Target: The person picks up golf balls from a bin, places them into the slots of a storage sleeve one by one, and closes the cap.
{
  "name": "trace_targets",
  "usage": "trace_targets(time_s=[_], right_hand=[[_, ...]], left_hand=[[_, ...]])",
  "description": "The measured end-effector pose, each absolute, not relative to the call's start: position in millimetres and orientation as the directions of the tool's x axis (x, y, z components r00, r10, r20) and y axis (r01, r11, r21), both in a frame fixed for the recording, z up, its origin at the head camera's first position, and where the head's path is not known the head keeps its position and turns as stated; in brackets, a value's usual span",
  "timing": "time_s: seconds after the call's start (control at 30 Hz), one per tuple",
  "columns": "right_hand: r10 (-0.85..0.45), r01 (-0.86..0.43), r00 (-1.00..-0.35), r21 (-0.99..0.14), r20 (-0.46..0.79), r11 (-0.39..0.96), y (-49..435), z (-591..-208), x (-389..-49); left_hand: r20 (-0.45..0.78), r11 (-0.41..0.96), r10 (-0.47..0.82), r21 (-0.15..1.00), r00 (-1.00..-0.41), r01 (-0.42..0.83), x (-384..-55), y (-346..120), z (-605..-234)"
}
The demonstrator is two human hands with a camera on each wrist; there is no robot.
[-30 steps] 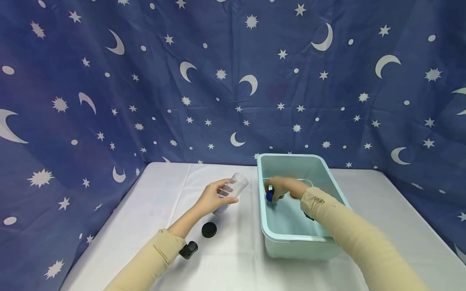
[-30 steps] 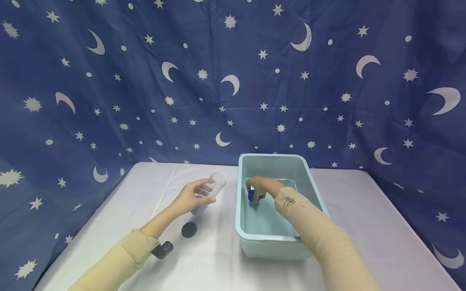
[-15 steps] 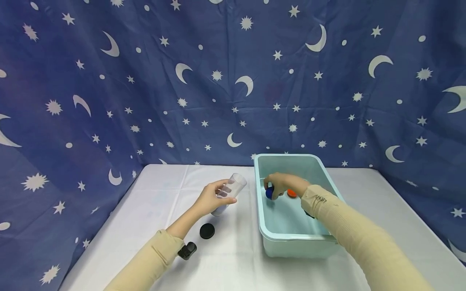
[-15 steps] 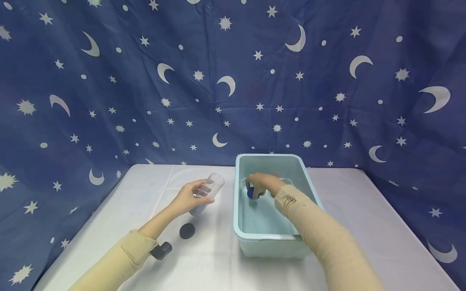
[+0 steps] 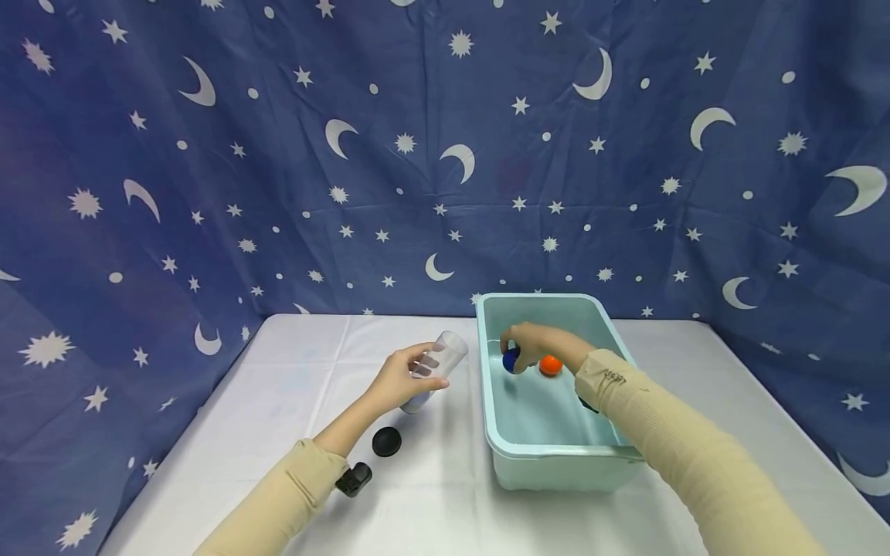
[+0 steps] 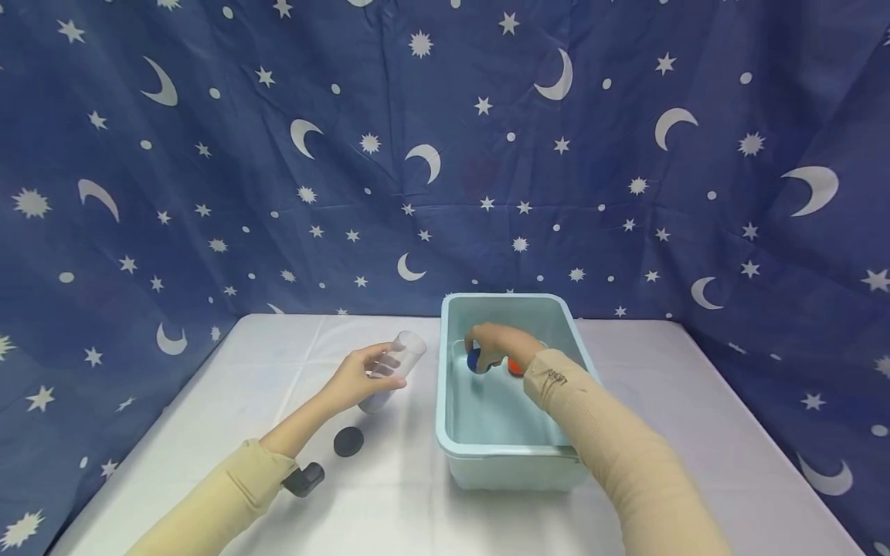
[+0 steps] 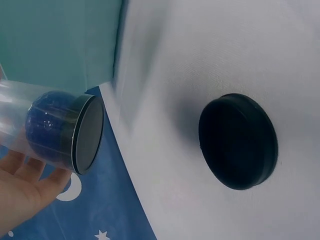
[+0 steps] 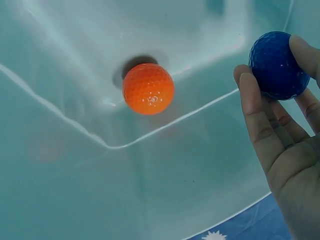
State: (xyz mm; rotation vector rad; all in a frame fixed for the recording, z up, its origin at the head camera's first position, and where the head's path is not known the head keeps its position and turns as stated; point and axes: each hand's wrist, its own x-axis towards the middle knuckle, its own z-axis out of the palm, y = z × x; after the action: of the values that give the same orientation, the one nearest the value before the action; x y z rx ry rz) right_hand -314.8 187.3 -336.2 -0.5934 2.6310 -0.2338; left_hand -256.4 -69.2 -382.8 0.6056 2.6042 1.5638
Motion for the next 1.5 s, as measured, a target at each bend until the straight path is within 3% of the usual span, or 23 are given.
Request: trace_targets(time_s=[0.33, 1.1, 1.5], right_hand=[[-0.514, -0.433, -0.815, -0.309, -0.268, 0.847, 198, -319, -313], [-0.454, -0.194, -0.87, -0.711, -0.193, 0.676, 221, -283, -302], [-0.42, -0.151, -0.896, -0.79, -0.145, 0.594, 215, -277, -290]], left_hand=[[0.173, 0.423, 0.351, 0.848, -0.92, 0.321, -260, -61, -378], [0.163, 0.425, 0.361, 0.848, -0.918, 0.318, -263, -55, -372], [0.142, 0.44, 0.336, 0.85, -0.931, 0.289, -263, -55, -372]])
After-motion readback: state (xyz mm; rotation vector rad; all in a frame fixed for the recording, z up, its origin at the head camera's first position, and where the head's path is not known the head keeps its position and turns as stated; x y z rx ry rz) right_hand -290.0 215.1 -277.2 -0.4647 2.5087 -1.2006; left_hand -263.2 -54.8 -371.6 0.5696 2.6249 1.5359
